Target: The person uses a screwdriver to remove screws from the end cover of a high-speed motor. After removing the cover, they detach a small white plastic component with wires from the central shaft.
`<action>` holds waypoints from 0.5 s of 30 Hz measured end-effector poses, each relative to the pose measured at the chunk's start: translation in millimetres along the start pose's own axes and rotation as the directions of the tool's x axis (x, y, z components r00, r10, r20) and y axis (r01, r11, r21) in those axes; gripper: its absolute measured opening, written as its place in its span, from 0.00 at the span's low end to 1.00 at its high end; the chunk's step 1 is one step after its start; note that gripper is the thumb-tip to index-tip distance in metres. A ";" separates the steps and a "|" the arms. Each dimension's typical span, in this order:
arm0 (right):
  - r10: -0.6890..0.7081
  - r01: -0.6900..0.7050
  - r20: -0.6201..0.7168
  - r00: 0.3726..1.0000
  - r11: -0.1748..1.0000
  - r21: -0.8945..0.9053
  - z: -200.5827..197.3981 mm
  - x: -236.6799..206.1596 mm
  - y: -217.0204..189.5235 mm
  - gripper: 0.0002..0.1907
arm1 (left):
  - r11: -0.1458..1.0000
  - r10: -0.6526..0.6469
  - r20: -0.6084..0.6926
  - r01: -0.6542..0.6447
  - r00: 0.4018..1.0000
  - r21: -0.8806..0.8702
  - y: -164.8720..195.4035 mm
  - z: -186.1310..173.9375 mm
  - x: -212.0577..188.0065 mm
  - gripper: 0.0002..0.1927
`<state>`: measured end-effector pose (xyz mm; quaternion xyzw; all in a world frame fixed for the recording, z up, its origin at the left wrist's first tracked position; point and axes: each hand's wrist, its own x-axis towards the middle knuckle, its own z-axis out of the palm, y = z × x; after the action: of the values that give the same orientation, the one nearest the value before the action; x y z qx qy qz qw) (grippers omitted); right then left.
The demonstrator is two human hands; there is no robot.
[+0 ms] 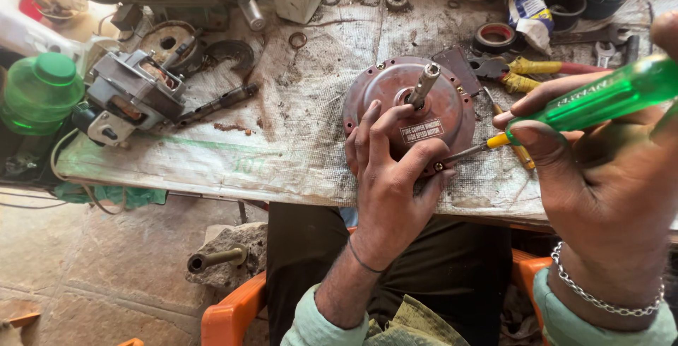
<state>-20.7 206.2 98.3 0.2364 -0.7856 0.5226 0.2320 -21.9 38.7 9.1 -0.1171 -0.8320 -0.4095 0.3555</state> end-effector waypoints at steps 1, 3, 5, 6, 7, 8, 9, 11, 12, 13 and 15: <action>0.004 -0.004 0.001 1.000 1.000 0.019 0.4 -1.7 1.7 0.35 | 1.000 0.012 0.016 -0.012 1.000 0.005 -1.9 -1.8 -1.2 0.18; -0.031 0.030 0.029 0.999 0.999 0.033 0.6 -5.9 7.7 0.39 | 1.000 0.024 0.039 -0.024 0.999 0.004 -5.4 -5.0 -3.0 0.17; -0.100 0.101 0.071 0.992 0.995 -0.008 -0.7 -9.5 16.7 0.39 | 1.000 0.027 0.054 -0.026 0.998 -0.018 -7.1 -5.8 -3.9 0.17; -0.131 0.135 0.081 0.988 0.990 -0.047 -1.8 -11.1 21.5 0.39 | 0.999 0.025 0.052 -0.024 0.998 -0.024 -7.5 -5.9 -4.3 0.16; -0.161 0.169 0.092 0.983 0.982 -0.085 -3.0 -12.9 25.7 0.39 | 0.999 0.025 0.050 -0.023 0.998 -0.031 -7.5 -5.2 -4.3 0.16; -0.181 0.191 0.088 0.980 0.974 -0.124 -4.2 -14.1 29.5 0.39 | 0.999 0.024 0.047 -0.022 0.999 -0.037 -8.0 -5.0 -4.4 0.15; -0.191 0.202 0.089 0.978 0.969 -0.140 -5.2 -15.5 32.3 0.40 | 0.999 0.027 0.052 -0.025 0.998 -0.040 -8.8 -5.2 -4.4 0.15; -0.200 0.212 0.093 0.975 0.966 -0.148 -6.8 -16.0 34.8 0.39 | 0.999 0.033 0.060 -0.030 0.998 -0.042 -10.7 -6.0 -4.6 0.14; -0.206 0.220 0.100 0.974 0.962 -0.160 -7.1 -15.9 34.6 0.39 | 0.999 0.035 0.070 -0.032 0.997 -0.042 -11.5 -6.4 -4.9 0.14; -0.211 0.227 0.107 0.972 0.959 -0.172 -6.9 -15.5 33.8 0.39 | 0.999 0.037 0.079 -0.034 0.996 -0.042 -12.3 -6.7 -5.1 0.14; -0.226 0.247 0.119 0.967 0.945 -0.215 -6.0 -14.4 30.5 0.39 | 0.998 0.041 0.088 -0.037 0.995 -0.040 -13.6 -6.8 -5.2 0.14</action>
<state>-27.5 224.0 69.9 0.3248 -0.8163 0.3856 0.2818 -21.3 25.3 0.2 -0.1582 -0.8365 -0.4128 0.3238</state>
